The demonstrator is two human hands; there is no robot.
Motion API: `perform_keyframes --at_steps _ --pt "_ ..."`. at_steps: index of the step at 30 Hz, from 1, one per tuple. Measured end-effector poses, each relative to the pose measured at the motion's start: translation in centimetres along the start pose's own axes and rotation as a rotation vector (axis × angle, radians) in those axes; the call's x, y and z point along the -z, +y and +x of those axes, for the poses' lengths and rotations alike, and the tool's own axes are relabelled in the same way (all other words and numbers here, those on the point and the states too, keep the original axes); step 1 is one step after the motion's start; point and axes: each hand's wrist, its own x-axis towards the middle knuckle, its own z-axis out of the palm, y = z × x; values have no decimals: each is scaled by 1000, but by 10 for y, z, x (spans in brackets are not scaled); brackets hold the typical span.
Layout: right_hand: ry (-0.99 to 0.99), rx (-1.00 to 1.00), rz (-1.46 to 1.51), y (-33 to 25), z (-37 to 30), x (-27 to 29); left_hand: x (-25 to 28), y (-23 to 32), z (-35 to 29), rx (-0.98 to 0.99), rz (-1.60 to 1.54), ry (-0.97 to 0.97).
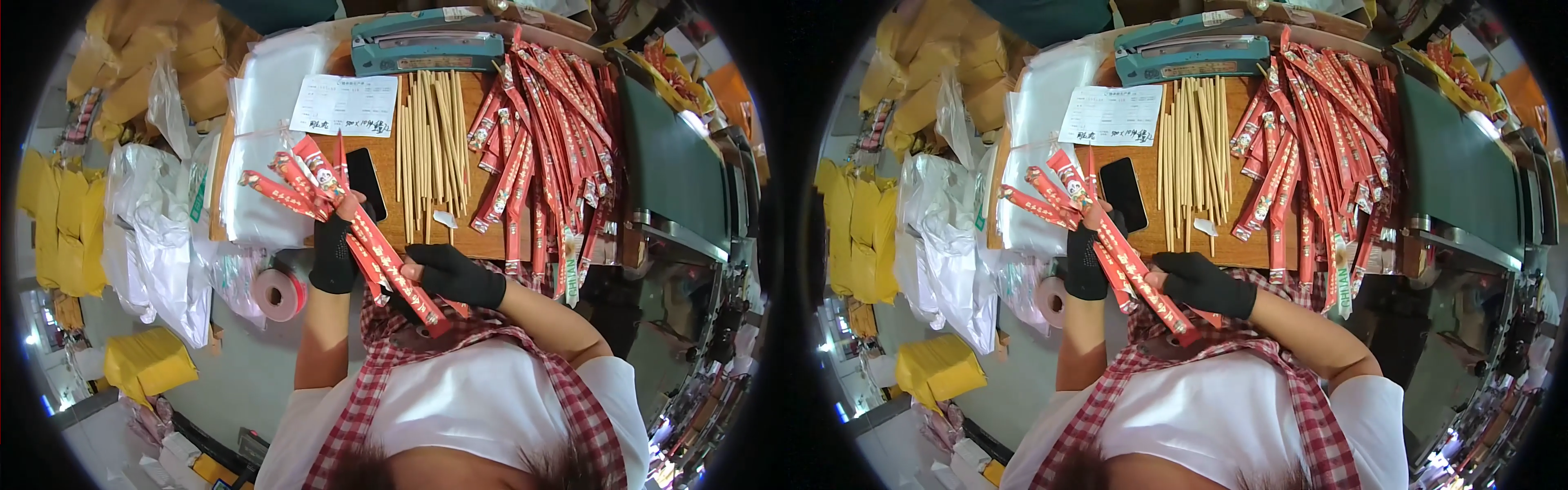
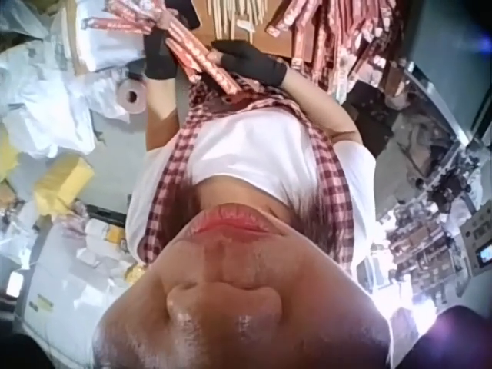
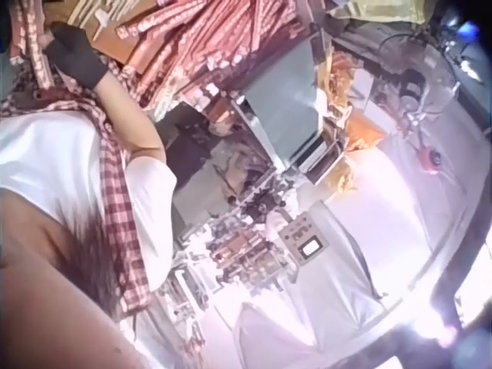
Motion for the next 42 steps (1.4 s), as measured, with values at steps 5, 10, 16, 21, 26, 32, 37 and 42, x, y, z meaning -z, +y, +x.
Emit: perform_keyframes --at_steps 5,10,16,21,26,32,37,42 --pt "-40 31 -9 -36 8 -6 -25 12 4 -71 57 63" --pt "-5 207 -223 -52 8 5 -29 17 41 -186 5 -41" --pt "-44 235 -266 -6 -15 22 32 119 100 -707 -257 270" --pt "399 84 331 -30 29 69 -39 133 71 -874 -39 136" --pt "-53 -1 -17 -52 41 32 -45 62 83 -615 108 118" --pt "248 6 -333 12 -51 40 96 101 136 -582 -167 519" --pt "617 -24 -766 28 -6 98 34 6 114 -387 114 -65" --pt "873 89 -268 -35 9 70 -72 -66 34 98 -45 -483"
